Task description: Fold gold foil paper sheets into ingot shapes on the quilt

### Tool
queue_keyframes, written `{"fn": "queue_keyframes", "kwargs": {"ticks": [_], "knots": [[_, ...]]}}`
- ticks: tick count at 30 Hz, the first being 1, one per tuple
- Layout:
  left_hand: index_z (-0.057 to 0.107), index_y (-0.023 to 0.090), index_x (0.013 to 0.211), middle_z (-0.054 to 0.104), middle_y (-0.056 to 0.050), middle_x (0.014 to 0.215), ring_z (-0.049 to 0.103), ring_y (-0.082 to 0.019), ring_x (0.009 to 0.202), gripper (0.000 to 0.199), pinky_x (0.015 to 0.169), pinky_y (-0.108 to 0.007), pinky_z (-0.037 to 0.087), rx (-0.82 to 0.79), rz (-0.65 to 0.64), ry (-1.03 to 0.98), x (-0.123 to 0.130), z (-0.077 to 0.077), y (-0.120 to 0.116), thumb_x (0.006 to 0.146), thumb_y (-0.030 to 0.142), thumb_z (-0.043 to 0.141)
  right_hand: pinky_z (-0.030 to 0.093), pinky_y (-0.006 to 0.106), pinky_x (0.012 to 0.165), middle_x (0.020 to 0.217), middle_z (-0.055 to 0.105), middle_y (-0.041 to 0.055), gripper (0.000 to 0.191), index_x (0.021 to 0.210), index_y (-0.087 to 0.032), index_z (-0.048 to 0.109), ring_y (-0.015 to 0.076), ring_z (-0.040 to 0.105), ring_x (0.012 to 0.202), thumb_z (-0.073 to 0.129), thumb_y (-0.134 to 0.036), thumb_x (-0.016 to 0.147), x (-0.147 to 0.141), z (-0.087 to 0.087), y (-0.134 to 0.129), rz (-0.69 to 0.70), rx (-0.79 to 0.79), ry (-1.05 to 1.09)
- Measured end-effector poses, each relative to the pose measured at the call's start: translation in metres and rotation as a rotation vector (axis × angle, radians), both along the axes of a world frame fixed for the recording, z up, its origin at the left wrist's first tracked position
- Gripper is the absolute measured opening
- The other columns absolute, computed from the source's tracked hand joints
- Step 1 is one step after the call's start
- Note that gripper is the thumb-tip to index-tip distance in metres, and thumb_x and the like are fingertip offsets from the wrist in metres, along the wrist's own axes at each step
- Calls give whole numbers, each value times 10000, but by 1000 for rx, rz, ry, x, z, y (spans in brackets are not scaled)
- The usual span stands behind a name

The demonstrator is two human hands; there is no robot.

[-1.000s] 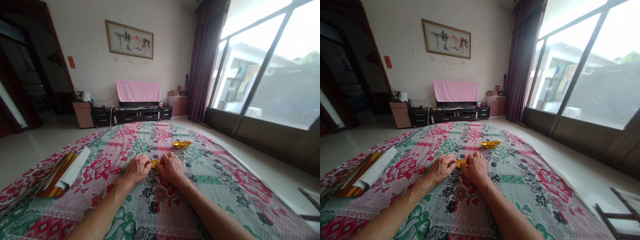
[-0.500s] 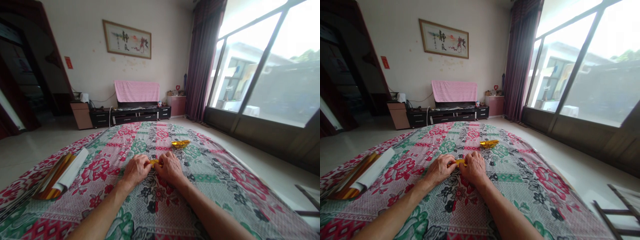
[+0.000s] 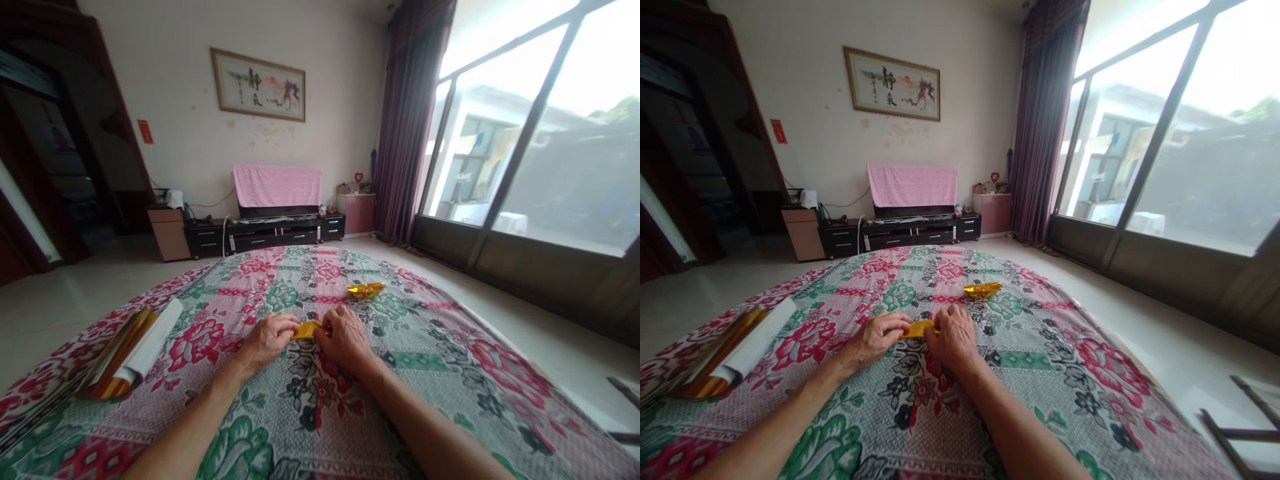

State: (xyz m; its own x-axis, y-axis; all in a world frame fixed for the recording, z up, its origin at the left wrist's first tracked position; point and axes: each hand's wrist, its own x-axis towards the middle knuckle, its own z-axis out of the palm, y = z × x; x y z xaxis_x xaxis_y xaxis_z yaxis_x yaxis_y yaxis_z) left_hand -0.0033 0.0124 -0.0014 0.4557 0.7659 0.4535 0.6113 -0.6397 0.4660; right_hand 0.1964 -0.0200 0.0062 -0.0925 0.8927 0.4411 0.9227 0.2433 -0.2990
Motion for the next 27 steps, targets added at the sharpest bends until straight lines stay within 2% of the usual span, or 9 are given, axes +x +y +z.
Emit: {"fn": "queue_keyframes", "kwargs": {"ticks": [3, 6, 10, 17, 23, 27], "knots": [[718, 219, 828, 695, -8, 1001, 600, -168, 935, 213, 892, -319, 446, 25, -3, 21, 2, 2, -2, 772, 141, 528, 310, 280, 750, 891, 535, 45, 131, 812, -195, 606, 178, 469, 862, 557, -315, 796, 0, 5, -2, 42, 23, -21], [719, 222, 826, 691, -10, 1007, 598, -164, 936, 214, 890, -315, 442, 20, -15, 27, 2, 0, 0, 783, 150, 522, 299, 294, 797, 936, 553, 43, 92, 841, -216, 626, 183, 463, 902, 558, -265, 805, -2, 10, -3, 155, 50, -69], [719, 232, 832, 688, -2, 1017, 595, -159, 950, 219, 905, -307, 433, 12, -18, 37, 0, -4, 6, 775, 157, 522, 319, 258, 753, 834, 571, 21, 163, 834, -219, 641, 147, 492, 806, 481, -189, 851, -3, 8, 1, 298, -7, -46], [722, 235, 822, 683, -2, 1033, 596, -166, 962, 238, 922, -319, 420, -13, -12, 46, 0, -5, 8, 752, 130, 521, 347, 232, 746, 847, 556, 25, 222, 860, -202, 648, 131, 510, 800, 429, -165, 874, 1, 1, 3, 334, -21, 27], [724, 230, 813, 686, -2, 1003, 602, -154, 930, 240, 895, -293, 441, -28, -37, 5, 1, -4, 7, 750, 139, 511, 355, 258, 807, 935, 542, 37, 355, 1117, -273, 608, 142, 494, 857, 411, -122, 863, 8, 8, -11, 480, 0, -56], [726, 230, 800, 683, -2, 1003, 601, -155, 940, 240, 895, -282, 443, -36, -41, 0, 1, -4, 8, 739, 132, 515, 357, 280, 822, 977, 531, 40, 422, 1194, -339, 560, 153, 470, 866, 430, -130, 852, 9, 15, -16, 504, -31, -131]]}}
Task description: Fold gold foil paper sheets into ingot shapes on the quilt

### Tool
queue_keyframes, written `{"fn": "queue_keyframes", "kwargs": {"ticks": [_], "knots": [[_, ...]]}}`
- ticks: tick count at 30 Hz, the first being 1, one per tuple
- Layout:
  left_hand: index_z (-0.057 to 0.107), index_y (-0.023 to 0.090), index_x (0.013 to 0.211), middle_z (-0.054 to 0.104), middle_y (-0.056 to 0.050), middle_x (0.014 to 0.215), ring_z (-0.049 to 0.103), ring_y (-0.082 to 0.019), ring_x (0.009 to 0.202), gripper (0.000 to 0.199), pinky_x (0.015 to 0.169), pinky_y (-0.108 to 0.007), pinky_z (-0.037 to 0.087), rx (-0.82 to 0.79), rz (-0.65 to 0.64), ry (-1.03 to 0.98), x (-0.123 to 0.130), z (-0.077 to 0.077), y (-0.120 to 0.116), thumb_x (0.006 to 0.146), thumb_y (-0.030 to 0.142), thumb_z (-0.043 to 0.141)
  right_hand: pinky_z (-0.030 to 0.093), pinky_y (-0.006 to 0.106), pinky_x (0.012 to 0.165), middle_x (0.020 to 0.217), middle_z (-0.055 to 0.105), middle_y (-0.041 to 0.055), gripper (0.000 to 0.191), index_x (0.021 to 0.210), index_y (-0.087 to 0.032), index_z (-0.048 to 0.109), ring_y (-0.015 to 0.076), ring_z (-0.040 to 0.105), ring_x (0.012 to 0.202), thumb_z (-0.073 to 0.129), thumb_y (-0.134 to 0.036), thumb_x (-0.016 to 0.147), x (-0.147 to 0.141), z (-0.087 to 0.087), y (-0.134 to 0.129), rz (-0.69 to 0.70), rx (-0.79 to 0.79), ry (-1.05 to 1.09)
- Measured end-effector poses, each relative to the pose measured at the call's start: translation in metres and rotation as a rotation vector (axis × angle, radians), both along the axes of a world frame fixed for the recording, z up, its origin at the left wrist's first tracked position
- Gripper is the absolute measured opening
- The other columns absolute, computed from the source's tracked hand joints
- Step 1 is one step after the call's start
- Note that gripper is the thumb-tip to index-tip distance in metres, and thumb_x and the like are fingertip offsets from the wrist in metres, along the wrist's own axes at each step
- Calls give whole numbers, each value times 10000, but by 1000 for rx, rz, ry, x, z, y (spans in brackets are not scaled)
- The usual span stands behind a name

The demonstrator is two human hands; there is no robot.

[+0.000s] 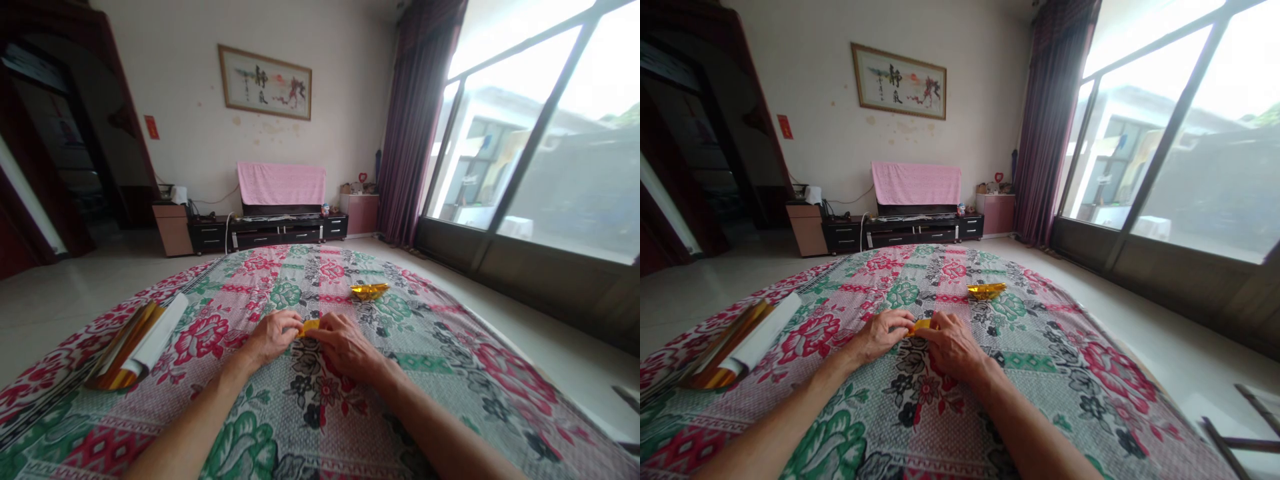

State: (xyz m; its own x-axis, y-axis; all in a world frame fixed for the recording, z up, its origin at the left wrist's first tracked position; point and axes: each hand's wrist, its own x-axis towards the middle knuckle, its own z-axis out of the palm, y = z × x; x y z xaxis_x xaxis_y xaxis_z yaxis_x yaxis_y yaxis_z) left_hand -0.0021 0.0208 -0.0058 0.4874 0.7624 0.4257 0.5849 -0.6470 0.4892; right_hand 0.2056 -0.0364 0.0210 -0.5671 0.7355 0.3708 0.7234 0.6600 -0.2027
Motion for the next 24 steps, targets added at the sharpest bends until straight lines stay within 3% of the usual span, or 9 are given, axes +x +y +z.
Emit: {"fn": "queue_keyframes", "kwargs": {"ticks": [18, 24], "knots": [[722, 225, 795, 687, 9, 999, 596, -154, 923, 297, 886, -286, 427, 27, 40, 47, 2, 5, -6, 729, 71, 477, 396, 280, 858, 989, 579, 33, 426, 1104, -279, 641, 144, 521, 914, 440, -74, 790, 7, -5, 7, 51, -26, 132], [679, 197, 743, 687, -15, 924, 597, -163, 882, 138, 865, -300, 422, 50, 123, 4, 11, 7, -14, 764, 174, 544, 414, 304, 830, 966, 582, 45, 410, 1095, -270, 647, 161, 524, 890, 455, -76, 789, 6, -9, 10, 75, -3, 128]]}}
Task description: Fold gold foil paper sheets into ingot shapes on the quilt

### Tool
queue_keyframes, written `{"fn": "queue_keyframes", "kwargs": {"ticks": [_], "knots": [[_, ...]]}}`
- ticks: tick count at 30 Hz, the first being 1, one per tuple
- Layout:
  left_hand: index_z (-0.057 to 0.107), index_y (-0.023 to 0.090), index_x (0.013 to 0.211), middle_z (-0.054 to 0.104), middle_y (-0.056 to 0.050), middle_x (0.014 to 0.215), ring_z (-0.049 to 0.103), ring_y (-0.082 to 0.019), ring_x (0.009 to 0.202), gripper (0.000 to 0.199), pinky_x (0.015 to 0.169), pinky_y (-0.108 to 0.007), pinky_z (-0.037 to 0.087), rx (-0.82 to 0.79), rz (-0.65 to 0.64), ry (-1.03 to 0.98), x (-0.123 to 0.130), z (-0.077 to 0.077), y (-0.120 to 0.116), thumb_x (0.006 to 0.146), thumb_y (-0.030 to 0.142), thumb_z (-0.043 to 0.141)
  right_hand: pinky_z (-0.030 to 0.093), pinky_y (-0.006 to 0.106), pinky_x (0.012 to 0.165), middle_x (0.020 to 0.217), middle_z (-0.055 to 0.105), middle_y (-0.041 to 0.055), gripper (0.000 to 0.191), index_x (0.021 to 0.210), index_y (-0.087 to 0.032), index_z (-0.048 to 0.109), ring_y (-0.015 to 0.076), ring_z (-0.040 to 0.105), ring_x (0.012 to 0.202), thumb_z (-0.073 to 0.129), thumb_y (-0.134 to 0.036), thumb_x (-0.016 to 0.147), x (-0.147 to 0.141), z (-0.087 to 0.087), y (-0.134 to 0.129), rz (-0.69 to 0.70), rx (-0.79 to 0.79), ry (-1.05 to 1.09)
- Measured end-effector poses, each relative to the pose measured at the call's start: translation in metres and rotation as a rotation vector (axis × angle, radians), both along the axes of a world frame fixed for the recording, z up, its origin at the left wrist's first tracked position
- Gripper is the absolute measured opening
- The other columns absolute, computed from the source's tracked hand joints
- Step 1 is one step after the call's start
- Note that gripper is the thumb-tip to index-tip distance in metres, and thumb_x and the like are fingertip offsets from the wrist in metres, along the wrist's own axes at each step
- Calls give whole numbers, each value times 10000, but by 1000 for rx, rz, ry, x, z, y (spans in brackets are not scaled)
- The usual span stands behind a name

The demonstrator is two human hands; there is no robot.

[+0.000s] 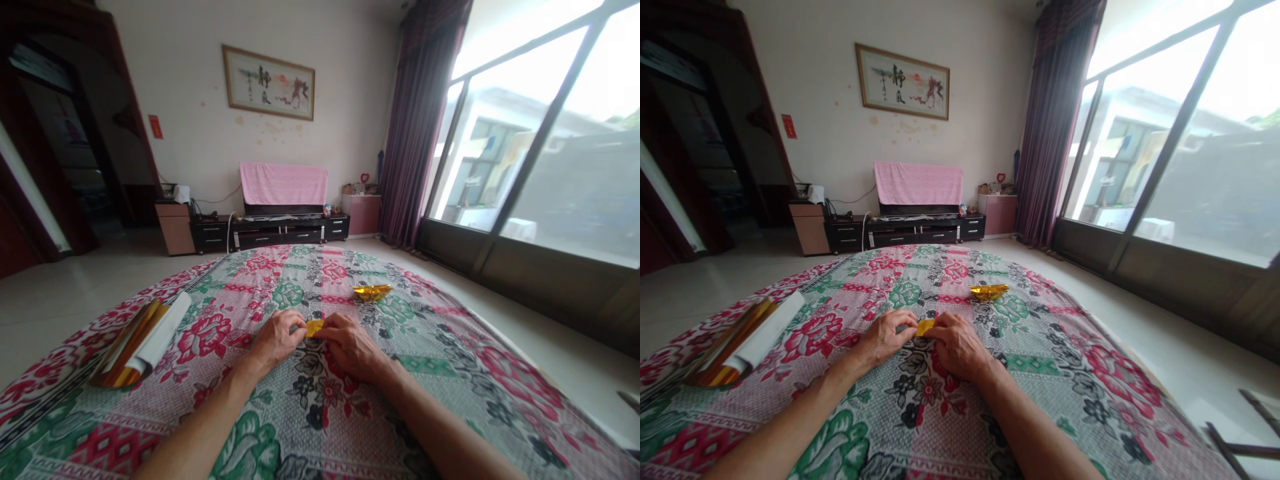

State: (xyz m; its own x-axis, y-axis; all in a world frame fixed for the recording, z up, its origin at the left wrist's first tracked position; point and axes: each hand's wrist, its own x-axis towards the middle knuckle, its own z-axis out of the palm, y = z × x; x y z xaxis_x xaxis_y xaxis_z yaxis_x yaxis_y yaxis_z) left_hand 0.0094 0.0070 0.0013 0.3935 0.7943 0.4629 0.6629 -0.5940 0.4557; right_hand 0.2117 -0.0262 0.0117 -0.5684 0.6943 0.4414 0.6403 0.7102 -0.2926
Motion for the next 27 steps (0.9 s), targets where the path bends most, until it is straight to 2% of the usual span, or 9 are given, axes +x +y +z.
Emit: {"fn": "queue_keyframes", "kwargs": {"ticks": [6, 15, 18, 22, 27], "knots": [[654, 190, 773, 680, -24, 941, 586, -172, 909, 107, 872, -315, 416, 0, -31, 10, -1, 3, -3, 748, 142, 562, 420, 303, 821, 950, 585, 41, 405, 1084, -276, 653, 161, 527, 879, 456, -77, 791, 0, 1, -1, -3, 3, 25], [679, 195, 861, 667, -13, 1026, 572, -158, 980, 279, 937, -307, 395, -57, -113, 22, -11, -1, 7, 708, 61, 488, 416, 300, 836, 964, 590, 36, 399, 1062, -273, 661, 156, 534, 886, 464, -72, 780, 0, 1, -1, -13, -11, 37], [681, 202, 939, 656, -28, 1034, 567, -169, 968, 342, 917, -322, 406, -21, -127, 90, -9, 0, 6, 727, 61, 452, 415, 305, 834, 963, 590, 41, 394, 1075, -264, 653, 155, 535, 884, 448, -76, 796, 0, 1, -1, -17, -9, 36], [700, 237, 918, 637, -42, 972, 557, -168, 898, 351, 851, -326, 423, 65, -120, 171, -7, 0, 3, 781, 89, 412, 416, 306, 830, 960, 593, 42, 391, 1065, -257, 654, 156, 537, 886, 449, -71, 788, -1, 0, -1, -17, -8, 45], [702, 230, 924, 621, -47, 967, 544, -158, 869, 336, 841, -313, 430, 102, -112, 174, -8, -2, 4, 791, 92, 426, 421, 288, 824, 942, 613, 45, 355, 964, -221, 683, 155, 552, 877, 449, -53, 756, -1, 0, 0, -20, -24, 99]]}}
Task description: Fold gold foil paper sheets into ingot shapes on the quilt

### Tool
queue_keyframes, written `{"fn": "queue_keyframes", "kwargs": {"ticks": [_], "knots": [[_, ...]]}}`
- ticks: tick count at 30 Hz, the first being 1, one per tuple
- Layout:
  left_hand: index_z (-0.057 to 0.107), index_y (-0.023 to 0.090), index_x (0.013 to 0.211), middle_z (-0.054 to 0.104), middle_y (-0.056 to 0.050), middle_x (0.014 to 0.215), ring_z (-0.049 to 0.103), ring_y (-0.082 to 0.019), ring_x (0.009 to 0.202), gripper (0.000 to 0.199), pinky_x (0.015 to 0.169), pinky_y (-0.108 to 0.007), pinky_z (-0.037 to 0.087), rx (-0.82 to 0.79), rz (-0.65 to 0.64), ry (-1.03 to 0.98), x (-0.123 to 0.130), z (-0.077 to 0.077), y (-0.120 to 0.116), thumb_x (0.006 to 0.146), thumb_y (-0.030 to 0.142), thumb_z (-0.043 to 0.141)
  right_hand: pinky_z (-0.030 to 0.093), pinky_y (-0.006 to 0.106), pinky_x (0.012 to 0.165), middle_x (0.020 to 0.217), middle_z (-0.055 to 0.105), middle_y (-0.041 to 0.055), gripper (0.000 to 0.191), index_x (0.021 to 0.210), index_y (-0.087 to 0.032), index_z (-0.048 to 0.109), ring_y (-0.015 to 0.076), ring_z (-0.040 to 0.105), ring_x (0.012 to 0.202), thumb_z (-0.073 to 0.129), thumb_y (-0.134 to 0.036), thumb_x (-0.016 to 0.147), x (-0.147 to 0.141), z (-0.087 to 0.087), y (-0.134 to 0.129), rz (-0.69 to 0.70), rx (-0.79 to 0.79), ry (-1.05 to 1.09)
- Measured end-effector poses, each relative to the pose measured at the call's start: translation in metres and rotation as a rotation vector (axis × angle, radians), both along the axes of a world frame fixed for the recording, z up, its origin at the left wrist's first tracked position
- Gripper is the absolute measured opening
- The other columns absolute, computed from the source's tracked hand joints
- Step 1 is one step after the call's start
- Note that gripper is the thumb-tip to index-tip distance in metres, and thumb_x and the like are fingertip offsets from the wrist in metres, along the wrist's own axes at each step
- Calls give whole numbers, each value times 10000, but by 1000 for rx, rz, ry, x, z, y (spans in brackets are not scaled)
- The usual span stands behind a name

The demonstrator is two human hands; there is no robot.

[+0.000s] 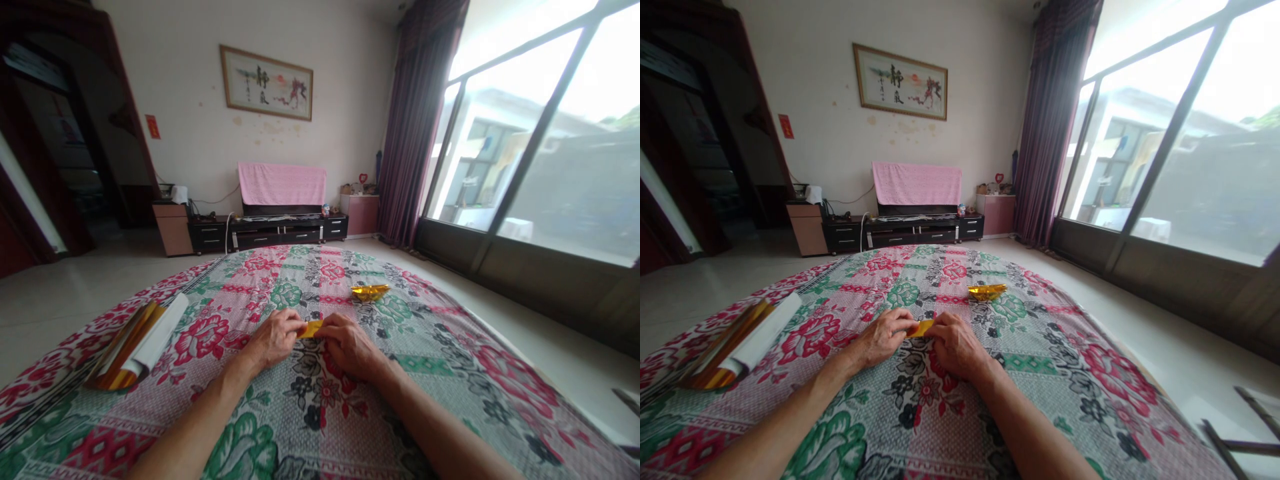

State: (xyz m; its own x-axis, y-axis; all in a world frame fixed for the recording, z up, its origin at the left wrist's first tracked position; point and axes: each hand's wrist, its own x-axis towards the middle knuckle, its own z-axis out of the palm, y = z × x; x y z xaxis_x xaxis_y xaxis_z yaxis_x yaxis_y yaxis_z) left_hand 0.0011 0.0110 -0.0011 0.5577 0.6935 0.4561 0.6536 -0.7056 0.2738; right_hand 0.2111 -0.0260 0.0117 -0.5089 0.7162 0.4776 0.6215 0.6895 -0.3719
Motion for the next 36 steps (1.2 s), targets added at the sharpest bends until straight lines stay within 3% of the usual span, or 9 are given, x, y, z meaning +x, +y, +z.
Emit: {"fn": "queue_keyframes", "kwargs": {"ticks": [5, 12, 23, 30, 36], "knots": [[702, 228, 921, 613, -37, 992, 536, -148, 872, 321, 836, -294, 433, -10, 15, 20, 0, -1, 1, 789, 89, 444, 440, 258, 770, 883, 643, 54, 296, 840, -168, 676, 146, 581, 810, 405, -74, 766, 5, -1, 6, -59, -38, 186], [703, 236, 944, 614, -27, 997, 535, -150, 880, 339, 857, -314, 424, -35, 21, 33, -1, -1, 3, 791, 93, 436, 447, 248, 673, 727, 653, 32, 284, 820, -159, 660, 148, 590, 692, 393, -108, 735, 10, -9, 18, -336, -134, 416], [703, 245, 947, 607, -20, 1014, 538, -158, 884, 334, 853, -300, 434, -34, 57, 44, 0, 0, 0, 789, 113, 439, 407, 235, 634, 765, 587, 23, 91, 738, -179, 639, 124, 525, 644, 568, -130, 710, -3, -5, 13, -354, -55, 200], [694, 236, 969, 607, -26, 996, 534, -154, 889, 339, 856, -305, 427, -32, 25, 38, 0, 2, -1, 799, 105, 432, 406, 247, 714, 812, 561, 38, 80, 755, -169, 633, 143, 523, 760, 585, -111, 726, 1, -10, 17, -295, -47, 165], [696, 234, 951, 607, -31, 1018, 532, -149, 874, 345, 845, -310, 426, -30, 18, 38, 0, 2, -2, 786, 97, 425, 373, 333, 806, 909, 563, 46, 94, 805, -215, 667, 189, 515, 863, 619, -223, 724, 10, -6, 13, -466, -102, 105]]}}
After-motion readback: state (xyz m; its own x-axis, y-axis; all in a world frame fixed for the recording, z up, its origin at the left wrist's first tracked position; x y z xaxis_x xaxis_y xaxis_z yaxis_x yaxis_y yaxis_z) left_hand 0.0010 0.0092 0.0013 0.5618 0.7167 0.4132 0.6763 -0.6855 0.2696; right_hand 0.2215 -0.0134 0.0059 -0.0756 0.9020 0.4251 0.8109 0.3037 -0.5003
